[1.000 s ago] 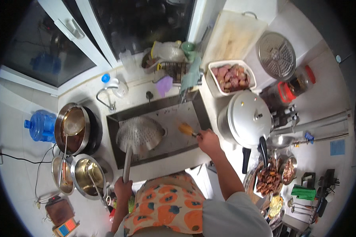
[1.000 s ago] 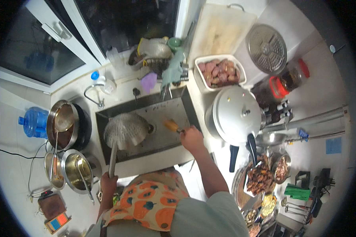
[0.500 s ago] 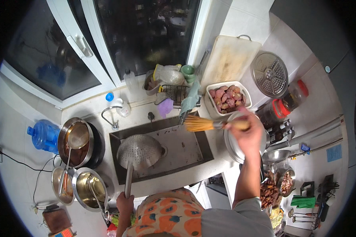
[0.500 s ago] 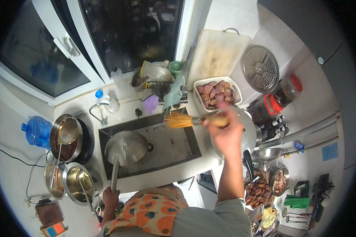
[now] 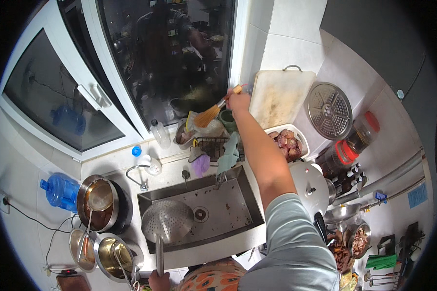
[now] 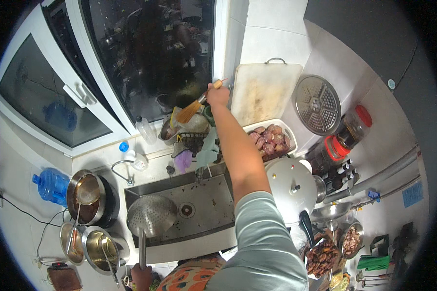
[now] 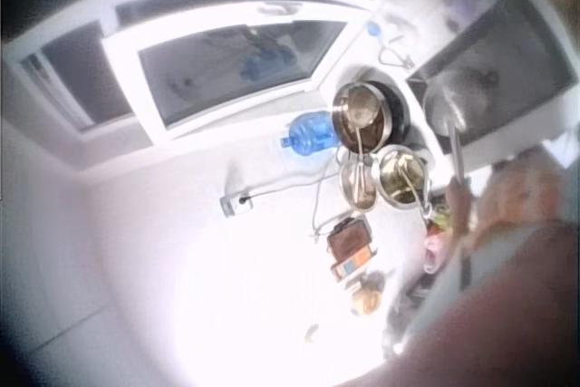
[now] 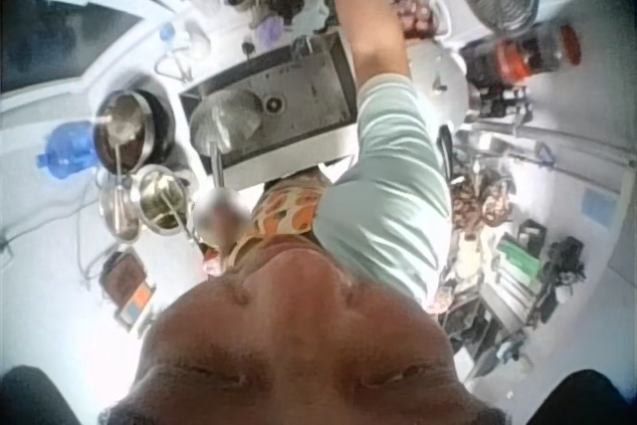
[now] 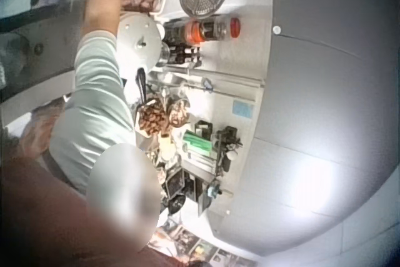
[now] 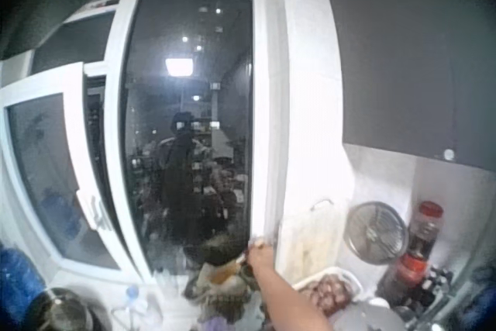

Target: The person uses tongs to transfer fried chicken pieces from a metal strainer onto a plate. After finishing, the person rinses the strainer and tongs at the sink, then dries hands with a green cloth.

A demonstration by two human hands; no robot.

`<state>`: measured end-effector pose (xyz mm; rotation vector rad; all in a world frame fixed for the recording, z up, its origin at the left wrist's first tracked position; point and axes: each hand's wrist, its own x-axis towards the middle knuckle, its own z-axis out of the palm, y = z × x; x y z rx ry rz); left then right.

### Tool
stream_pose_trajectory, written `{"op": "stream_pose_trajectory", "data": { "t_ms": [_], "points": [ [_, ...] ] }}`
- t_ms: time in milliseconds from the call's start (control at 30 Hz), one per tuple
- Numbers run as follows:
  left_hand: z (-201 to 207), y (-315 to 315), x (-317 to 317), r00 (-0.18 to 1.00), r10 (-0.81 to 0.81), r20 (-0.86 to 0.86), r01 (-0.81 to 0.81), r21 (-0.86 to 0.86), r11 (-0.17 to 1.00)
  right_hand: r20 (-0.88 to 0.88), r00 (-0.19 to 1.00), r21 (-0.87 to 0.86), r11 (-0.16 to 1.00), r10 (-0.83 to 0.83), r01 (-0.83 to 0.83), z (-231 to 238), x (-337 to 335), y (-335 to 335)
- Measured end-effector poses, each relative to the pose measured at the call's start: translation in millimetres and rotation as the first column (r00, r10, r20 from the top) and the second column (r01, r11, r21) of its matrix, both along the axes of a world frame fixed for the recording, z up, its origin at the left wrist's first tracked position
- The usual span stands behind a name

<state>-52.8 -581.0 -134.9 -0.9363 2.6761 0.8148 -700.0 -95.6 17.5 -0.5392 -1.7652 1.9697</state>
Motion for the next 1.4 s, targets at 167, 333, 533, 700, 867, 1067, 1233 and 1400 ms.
{"op": "stream_pose_trajectory", "data": {
  "t_ms": [167,333,533,700,867,1067,1233,1400],
  "points": [
    [-9.1,8.3,10.9,0.998,0.011,-0.059,-0.012,-0.022,1.0,-0.066,0.991,0.019,0.992,-0.12,0.122,-45.0,-54.0,23.6],
    [-14.2,13.6,17.7,0.996,0.029,-0.079,-0.032,-0.035,0.999,-0.04,0.998,-0.174,0.984,-0.047,0.039,-35.2,-37.9,28.1],
    [-6.3,19.8,27.3,0.991,0.009,-0.133,-0.024,-0.114,0.993,-0.015,1.0,-0.201,0.979,0.026,-0.029,-35.3,-15.7,24.4],
    [0.9,28.8,33.7,0.997,0.043,-0.061,-0.044,-0.025,0.999,-0.015,0.999,-0.128,0.991,0.046,-0.047,-36.4,-12.8,20.7],
    [4.0,30.0,46.0,0.997,0.056,-0.051,-0.057,-0.02,0.998,-0.048,0.997,-0.139,0.989,0.054,-0.06,-21.0,-22.8,17.2],
    [-5.4,26.7,57.6,0.992,0.103,-0.067,-0.104,-0.005,0.995,0.063,0.995,-0.203,0.976,-0.072,0.083,-19.2,-30.4,17.8],
    [11.5,35.7,48.5,0.993,0.095,-0.076,-0.097,-0.027,0.995,0.033,0.997,-0.227,0.971,-0.074,0.079,-53.4,-37.8,26.0],
    [36.1,45.0,36.6,0.992,0.013,-0.129,-0.026,-0.102,0.994,0.204,0.965,0.052,0.987,-0.163,0.155,-55.2,-21.3,31.4]
  ]
}}
